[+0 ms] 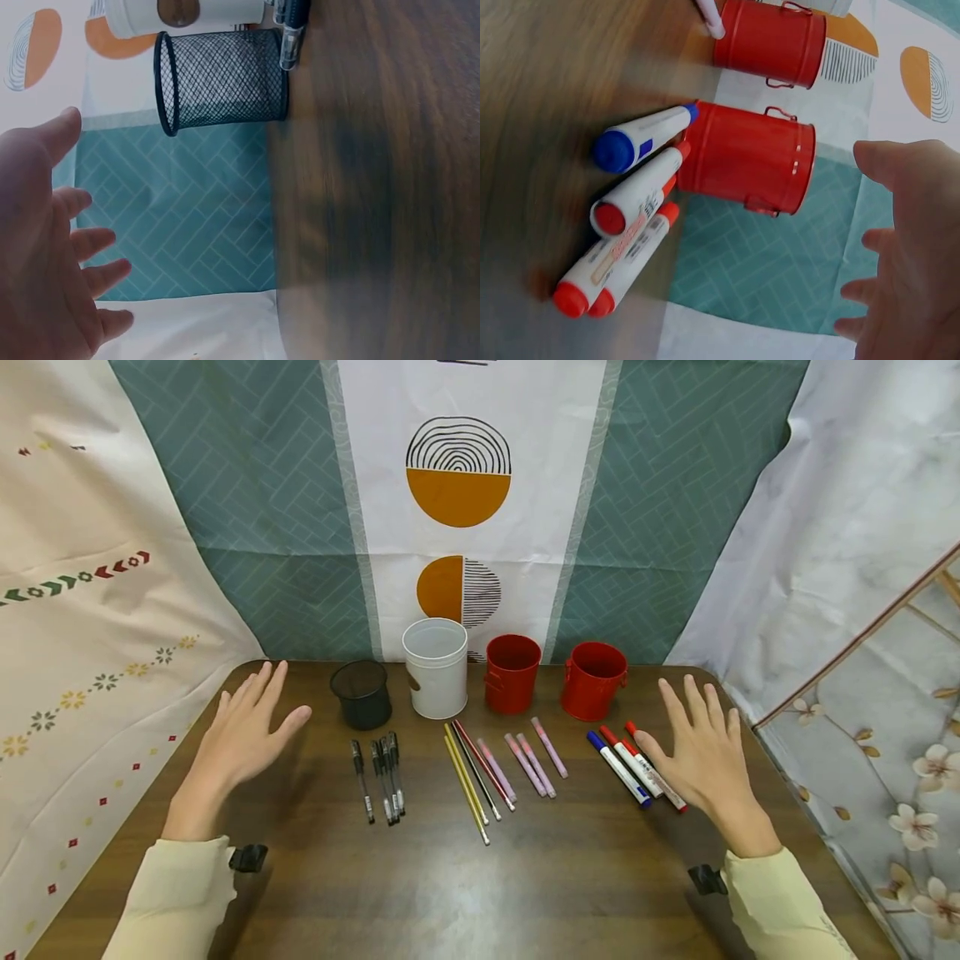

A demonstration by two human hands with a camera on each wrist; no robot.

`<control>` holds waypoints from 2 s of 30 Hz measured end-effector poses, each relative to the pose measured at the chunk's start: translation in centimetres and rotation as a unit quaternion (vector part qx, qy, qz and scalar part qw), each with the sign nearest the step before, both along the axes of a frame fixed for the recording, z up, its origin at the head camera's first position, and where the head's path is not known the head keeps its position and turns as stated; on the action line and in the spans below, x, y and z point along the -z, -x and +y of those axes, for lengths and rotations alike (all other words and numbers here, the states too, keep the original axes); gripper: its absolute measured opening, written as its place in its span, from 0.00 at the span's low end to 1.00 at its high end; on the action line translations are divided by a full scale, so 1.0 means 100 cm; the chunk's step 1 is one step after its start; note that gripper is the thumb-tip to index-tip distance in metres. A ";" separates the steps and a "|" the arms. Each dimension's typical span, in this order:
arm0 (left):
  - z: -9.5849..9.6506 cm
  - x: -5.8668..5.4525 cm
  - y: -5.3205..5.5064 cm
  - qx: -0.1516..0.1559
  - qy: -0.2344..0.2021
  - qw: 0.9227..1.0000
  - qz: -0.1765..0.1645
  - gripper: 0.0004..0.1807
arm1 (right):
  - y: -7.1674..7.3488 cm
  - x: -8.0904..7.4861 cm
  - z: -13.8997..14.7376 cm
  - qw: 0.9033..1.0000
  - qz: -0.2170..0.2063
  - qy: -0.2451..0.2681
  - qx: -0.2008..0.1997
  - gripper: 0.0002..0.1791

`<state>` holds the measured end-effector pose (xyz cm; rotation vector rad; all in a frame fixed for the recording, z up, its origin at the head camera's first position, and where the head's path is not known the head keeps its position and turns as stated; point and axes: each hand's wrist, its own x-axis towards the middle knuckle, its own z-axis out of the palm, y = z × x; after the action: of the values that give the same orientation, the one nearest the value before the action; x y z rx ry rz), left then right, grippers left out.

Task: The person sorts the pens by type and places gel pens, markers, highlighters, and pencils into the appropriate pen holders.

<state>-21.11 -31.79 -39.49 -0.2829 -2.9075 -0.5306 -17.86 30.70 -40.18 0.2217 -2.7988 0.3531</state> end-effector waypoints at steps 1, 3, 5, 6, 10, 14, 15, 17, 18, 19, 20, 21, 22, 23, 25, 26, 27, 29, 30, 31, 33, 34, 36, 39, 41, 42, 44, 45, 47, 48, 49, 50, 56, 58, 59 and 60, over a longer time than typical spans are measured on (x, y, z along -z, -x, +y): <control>0.001 -0.001 0.001 -0.003 -0.008 1.000 -0.007 0.47 | 0.000 -0.001 -0.002 1.000 -0.001 0.003 -0.002 0.47; 0.002 -0.003 0.004 -0.011 -0.024 0.999 -0.024 0.47 | 0.001 -0.002 -0.005 1.000 -0.003 0.009 -0.007 0.47; 0.003 -0.004 0.006 -0.016 -0.038 0.999 -0.036 0.48 | 0.002 -0.004 -0.008 1.000 -0.004 0.014 -0.010 0.47; 0.004 -0.004 0.007 -0.016 -0.045 0.998 -0.037 0.48 | 0.002 -0.004 -0.009 1.000 -0.004 0.017 -0.012 0.47; 0.002 -0.002 0.010 -0.001 -0.079 0.997 -0.023 0.48 | 0.002 -0.008 -0.014 0.999 -0.005 0.027 -0.018 0.46; 0.001 0.000 0.015 0.016 -0.109 0.994 -0.012 0.48 | 0.003 -0.010 -0.017 0.999 -0.009 0.041 -0.023 0.46; 0.001 0.000 0.017 0.019 -0.115 0.993 -0.011 0.48 | 0.003 -0.011 -0.019 0.999 -0.008 0.045 -0.025 0.46; 0.001 0.002 0.019 0.019 -0.130 0.991 -0.012 0.48 | 0.004 -0.011 -0.021 0.998 -0.006 0.053 -0.030 0.46; 0.002 0.002 0.020 0.019 -0.138 0.990 -0.010 0.48 | 0.005 -0.012 -0.023 0.998 -0.003 0.056 -0.033 0.45; 0.003 0.003 0.022 0.018 -0.147 0.989 -0.009 0.48 | 0.005 -0.013 -0.025 0.998 0.000 0.061 -0.035 0.45; 0.003 0.005 0.023 0.019 -0.156 0.988 -0.006 0.47 | 0.005 -0.013 -0.027 0.997 0.002 0.067 -0.038 0.45; 0.004 0.006 0.024 0.019 -0.165 0.986 -0.004 0.47 | 0.005 -0.014 -0.029 0.997 0.004 0.073 -0.041 0.45; 0.005 0.007 0.026 0.020 -0.175 0.984 -0.003 0.47 | 0.005 -0.014 -0.031 0.996 0.004 0.080 -0.044 0.45; 0.006 0.008 0.026 0.022 -0.186 0.982 -0.004 0.47 | 0.004 -0.015 -0.033 0.995 0.002 0.088 -0.045 0.45; 0.007 0.010 0.028 0.024 -0.203 0.979 -0.005 0.47 | 0.004 -0.016 -0.037 0.994 -0.001 0.103 -0.046 0.44; 0.008 0.011 0.029 0.025 -0.211 0.977 -0.007 0.48 | 0.004 -0.017 -0.039 0.993 -0.003 0.110 -0.046 0.44; 0.009 0.012 0.029 0.027 -0.221 0.975 -0.010 0.48 | 0.005 -0.017 -0.041 0.992 -0.006 0.117 -0.046 0.44; 0.010 0.013 0.030 0.029 -0.240 0.970 -0.021 0.49 | 0.005 -0.017 -0.045 0.991 -0.011 0.128 -0.047 0.43; 0.010 0.014 0.031 0.030 -0.248 0.968 -0.025 0.49 | 0.006 -0.017 -0.047 0.990 -0.011 0.131 -0.048 0.43; 0.011 0.015 0.032 0.033 -0.255 0.966 -0.031 0.50 | 0.006 -0.017 -0.050 0.990 -0.012 0.134 -0.049 0.42; 0.012 0.016 0.034 0.037 -0.267 0.962 -0.042 0.50 | 0.006 -0.016 -0.054 0.988 -0.014 0.141 -0.053 0.41; 0.012 0.017 0.035 0.038 -0.270 0.961 -0.047 0.50 | 0.006 -0.015 -0.056 0.988 -0.014 0.144 -0.056 0.41; 0.013 0.018 0.037 0.039 -0.273 0.960 -0.054 0.51 | 0.007 -0.014 -0.061 0.986 -0.011 0.150 -0.066 0.40; 0.014 0.020 0.040 0.036 -0.275 0.958 -0.067 0.51 | 0.009 -0.012 -0.068 0.984 -0.008 0.161 -0.082 0.39; 0.014 0.021 0.041 0.034 -0.276 0.957 -0.078 0.52 | 0.011 -0.011 -0.073 0.982 -0.010 0.164 -0.092 0.38; 0.014 0.022 0.042 0.034 -0.277 0.957 -0.082 0.52 | 0.012 -0.011 -0.075 0.982 -0.012 0.165 -0.096 0.38; 0.014 0.024 0.044 0.034 -0.282 0.955 -0.087 0.52 | 0.014 -0.010 -0.081 0.980 -0.017 0.169 -0.104 0.38; 0.013 0.025 0.045 0.036 -0.285 0.954 -0.089 0.52 | 0.014 -0.009 -0.083 0.979 -0.019 0.170 -0.108 0.38; 0.013 0.028 0.048 0.038 -0.296 0.950 -0.091 0.52 | 0.016 -0.008 -0.089 0.978 -0.022 0.173 -0.116 0.38; 0.013 0.029 0.049 0.040 -0.302 0.948 -0.092 0.52 | 0.016 -0.008 -0.092 0.977 -0.023 0.176 -0.120 0.38; 0.013 0.030 0.050 0.040 -0.309 0.946 -0.095 0.52 | 0.017 -0.007 -0.095 0.976 -0.025 0.179 -0.124 0.38; 0.012 0.031 0.051 0.041 -0.315 0.943 -0.098 0.52 | 0.017 -0.007 -0.098 0.975 -0.026 0.180 -0.128 0.38; 0.011 0.036 0.054 0.048 -0.349 0.928 -0.121 0.53 | 0.018 -0.003 -0.114 0.971 -0.033 0.190 -0.139 0.36; 0.011 0.037 0.055 0.054 -0.358 0.923 -0.129 0.53 | 0.018 -0.003 -0.119 0.971 -0.031 0.191 -0.141 0.36; 0.012 0.037 0.055 0.057 -0.363 0.921 -0.133 0.53 | 0.019 -0.003 -0.121 0.971 -0.031 0.191 -0.142 0.36; 0.012 0.037 0.055 0.060 -0.366 0.919 -0.136 0.53 | 0.019 -0.002 -0.123 0.971 -0.033 0.190 -0.143 0.35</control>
<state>-26.63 -30.56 -43.16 -0.2883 -2.6804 -1.7240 -19.75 18.45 -39.95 0.5305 -2.6921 0.9679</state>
